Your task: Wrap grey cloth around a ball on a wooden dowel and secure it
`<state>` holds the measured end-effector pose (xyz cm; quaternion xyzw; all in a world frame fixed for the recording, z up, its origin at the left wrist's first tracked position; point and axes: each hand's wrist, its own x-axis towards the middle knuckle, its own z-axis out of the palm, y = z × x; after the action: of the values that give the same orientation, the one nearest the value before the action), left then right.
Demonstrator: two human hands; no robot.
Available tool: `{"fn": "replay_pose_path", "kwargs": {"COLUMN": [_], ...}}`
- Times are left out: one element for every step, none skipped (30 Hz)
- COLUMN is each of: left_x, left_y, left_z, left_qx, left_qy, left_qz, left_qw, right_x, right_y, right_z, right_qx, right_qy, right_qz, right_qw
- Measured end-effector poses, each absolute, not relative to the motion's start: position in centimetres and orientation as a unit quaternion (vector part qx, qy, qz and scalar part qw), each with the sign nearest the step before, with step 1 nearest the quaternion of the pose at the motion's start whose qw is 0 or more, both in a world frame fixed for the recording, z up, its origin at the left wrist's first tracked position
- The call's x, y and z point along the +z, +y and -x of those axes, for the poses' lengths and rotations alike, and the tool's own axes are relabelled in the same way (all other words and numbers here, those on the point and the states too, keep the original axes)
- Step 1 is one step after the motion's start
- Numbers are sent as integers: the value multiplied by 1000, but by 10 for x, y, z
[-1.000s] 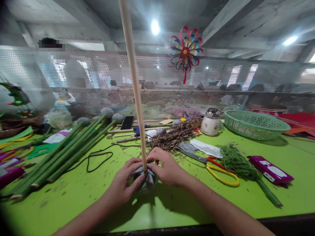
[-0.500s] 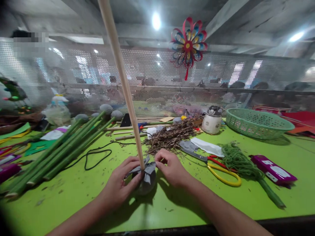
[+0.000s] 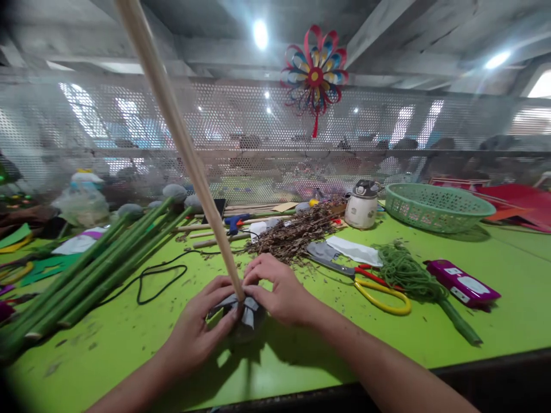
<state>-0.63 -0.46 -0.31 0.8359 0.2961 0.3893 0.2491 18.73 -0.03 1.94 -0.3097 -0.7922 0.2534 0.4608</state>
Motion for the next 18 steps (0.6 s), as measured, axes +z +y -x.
{"fn": "replay_pose_path", "kwargs": {"left_x": [-2,-2,-1,0,0,1,1,1,0,0,0,-1,-1,-2,-2,-2,-3,-3], "left_y": [-5,-5,-4,-4,-4,-3,-3,-2,-2,-2,-1,-1,-1,-1,0,0,1,1], "left_z": [7,7,6,6,6,5,5,5,5,6,6,7,7,7,7,7,6,6], "left_qx": [388,387,385,384,385,387,391,395,398,400,401,400,400,399,399,400,400,399], "left_qy": [296,296,296,296,297,297,299,301,303,305,307,310,313,315,317,318,319,319], "left_qz": [-836,-835,-834,-833,-832,-830,-827,-825,-823,-822,-821,-821,-820,-819,-819,-818,-817,-816], "left_qw": [252,256,261,265,268,270,271,270,269,268,267,265,264,264,265,266,267,269], "right_x": [18,17,16,14,12,9,7,5,3,1,-1,-2,-4,-5,-5,-6,-7,-7], "right_y": [0,1,1,1,1,1,1,1,0,0,0,0,0,0,0,0,0,0], "right_z": [-187,-187,-186,-186,-186,-185,-184,-183,-182,-180,-179,-178,-177,-177,-176,-176,-176,-176], "right_qx": [257,262,269,280,294,308,324,339,352,364,377,390,403,416,428,435,437,434], "right_qy": [-785,-778,-769,-758,-745,-731,-717,-703,-690,-677,-665,-653,-641,-631,-623,-617,-615,-614], "right_qz": [313,319,328,338,349,360,369,375,380,386,391,395,399,400,399,397,396,396], "right_qw": [468,474,479,482,486,491,496,501,505,510,514,516,517,518,520,521,524,526]}}
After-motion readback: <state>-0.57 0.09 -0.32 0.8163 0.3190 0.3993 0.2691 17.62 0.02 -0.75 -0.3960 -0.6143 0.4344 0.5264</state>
